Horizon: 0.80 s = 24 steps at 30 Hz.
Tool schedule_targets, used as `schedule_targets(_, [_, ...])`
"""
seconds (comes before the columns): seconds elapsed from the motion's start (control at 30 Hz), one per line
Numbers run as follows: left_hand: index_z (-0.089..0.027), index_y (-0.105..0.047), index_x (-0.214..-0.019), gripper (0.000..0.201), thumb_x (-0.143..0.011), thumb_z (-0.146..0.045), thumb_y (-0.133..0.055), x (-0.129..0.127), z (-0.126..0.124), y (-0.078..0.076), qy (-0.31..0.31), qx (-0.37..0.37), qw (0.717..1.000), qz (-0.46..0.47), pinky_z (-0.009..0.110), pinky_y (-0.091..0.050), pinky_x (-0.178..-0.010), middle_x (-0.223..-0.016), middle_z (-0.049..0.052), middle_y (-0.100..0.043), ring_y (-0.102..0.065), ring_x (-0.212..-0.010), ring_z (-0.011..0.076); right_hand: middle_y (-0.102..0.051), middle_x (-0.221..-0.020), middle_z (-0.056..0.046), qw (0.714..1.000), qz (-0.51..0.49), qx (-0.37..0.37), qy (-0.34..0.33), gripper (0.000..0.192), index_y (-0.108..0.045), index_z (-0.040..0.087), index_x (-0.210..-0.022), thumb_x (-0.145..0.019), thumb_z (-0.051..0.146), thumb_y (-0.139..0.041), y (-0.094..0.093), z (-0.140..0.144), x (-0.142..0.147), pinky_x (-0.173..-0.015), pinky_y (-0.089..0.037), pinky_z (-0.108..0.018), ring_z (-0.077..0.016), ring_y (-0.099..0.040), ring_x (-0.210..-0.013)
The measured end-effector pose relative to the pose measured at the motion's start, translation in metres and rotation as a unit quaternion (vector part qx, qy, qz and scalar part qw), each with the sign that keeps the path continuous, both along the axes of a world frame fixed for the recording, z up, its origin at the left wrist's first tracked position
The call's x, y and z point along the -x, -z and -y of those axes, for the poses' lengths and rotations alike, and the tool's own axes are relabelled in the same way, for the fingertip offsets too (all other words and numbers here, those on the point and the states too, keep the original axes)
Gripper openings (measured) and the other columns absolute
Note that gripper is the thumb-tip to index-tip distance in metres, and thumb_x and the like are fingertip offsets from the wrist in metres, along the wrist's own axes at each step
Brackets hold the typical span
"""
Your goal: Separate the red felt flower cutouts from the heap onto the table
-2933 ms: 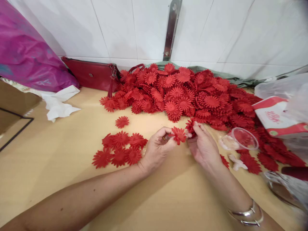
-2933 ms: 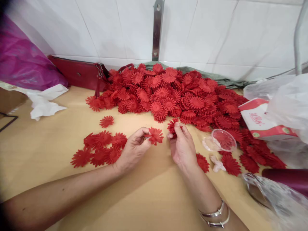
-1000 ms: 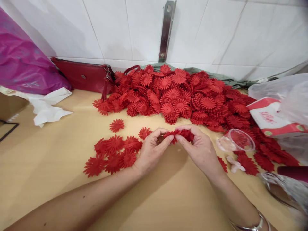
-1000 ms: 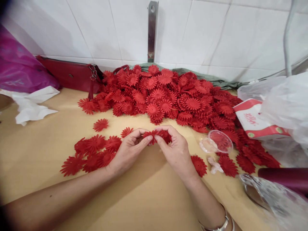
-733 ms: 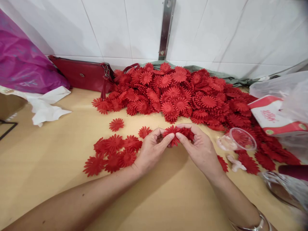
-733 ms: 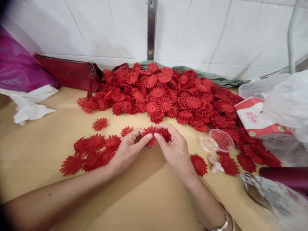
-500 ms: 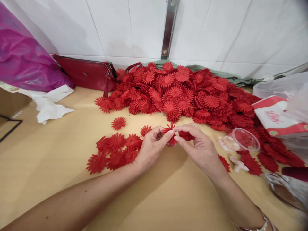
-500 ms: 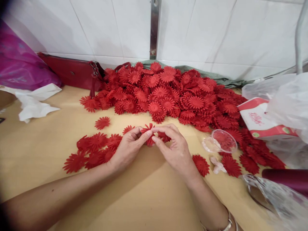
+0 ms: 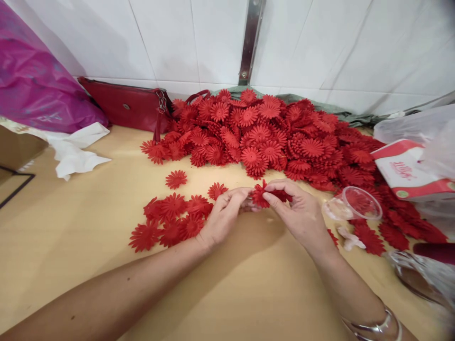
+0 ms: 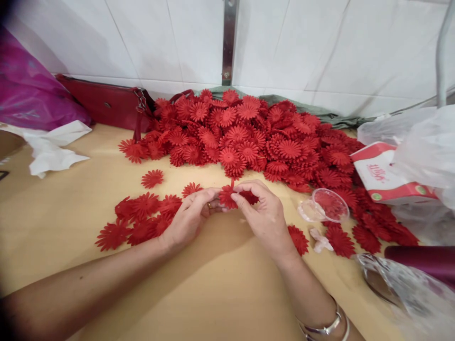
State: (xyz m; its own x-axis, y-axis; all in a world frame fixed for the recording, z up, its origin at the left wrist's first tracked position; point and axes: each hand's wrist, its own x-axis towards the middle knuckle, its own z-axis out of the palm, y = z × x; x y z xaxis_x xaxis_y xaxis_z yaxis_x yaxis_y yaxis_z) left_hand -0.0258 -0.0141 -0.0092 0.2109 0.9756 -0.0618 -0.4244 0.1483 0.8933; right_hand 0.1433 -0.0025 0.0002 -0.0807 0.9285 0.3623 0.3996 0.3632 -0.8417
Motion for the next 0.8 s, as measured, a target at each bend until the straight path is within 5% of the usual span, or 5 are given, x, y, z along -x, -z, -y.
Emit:
schedule_targets(0.27, [-0.016, -0.071, -0.087, 0.023, -0.079, -0.037, -0.079, 0.0, -0.002, -0.002, 0.0, -0.028, 0.998, -0.053, 0.03, -0.056, -0.085, -0.085, 0.003, -0.075, -0.072, -0.083, 0.0164, -0.069, -0.09, -0.003, 0.999, 0.023, -0.038, -0.002, 0.01, -0.068, 0.023, -0.086, -0.094, 0.025, -0.062, -0.003, 0.003, 0.004, -0.079, -0.05, -0.032, -0.0179, -0.063, -0.085])
schedule_targets(0.6, [-0.019, -0.062, -0.091, 0.015, -0.089, -0.033, -0.069, -0.001, 0.002, -0.005, -0.019, -0.059, 0.995, -0.082, 0.026, -0.051, -0.081, -0.086, 0.001, -0.068, -0.067, -0.082, 0.0137, -0.06, -0.082, 0.0, 0.985, -0.118, 0.006, 0.128, 0.019, -0.064, 0.022, -0.093, -0.093, 0.041, -0.064, 0.013, -0.014, -0.015, -0.072, -0.043, -0.03, -0.0153, -0.053, -0.075])
schedule_targets(0.7, [-0.02, -0.06, -0.1, 0.012, -0.09, -0.027, -0.063, 0.0, 0.004, -0.004, -0.068, -0.118, 0.982, -0.129, 0.029, -0.049, -0.086, -0.097, 0.004, -0.065, -0.062, -0.09, 0.0158, -0.059, -0.083, 0.0, 0.987, -0.115, 0.009, 0.115, 0.019, -0.064, 0.022, -0.094, -0.094, 0.041, -0.062, 0.012, -0.015, -0.015, -0.072, -0.043, -0.03, -0.0155, -0.053, -0.076])
schedule_targets(0.8, [-0.021, -0.057, -0.104, 0.023, -0.083, -0.013, -0.06, 0.004, 0.006, -0.002, -0.169, -0.213, 0.938, -0.217, 0.034, -0.046, -0.095, -0.111, 0.008, -0.056, -0.055, -0.106, 0.02, -0.059, -0.082, 0.001, 0.989, -0.096, 0.005, 0.11, 0.017, -0.063, 0.022, -0.095, -0.095, 0.039, -0.061, 0.008, -0.011, -0.012, -0.073, -0.043, -0.03, -0.0152, -0.053, -0.076])
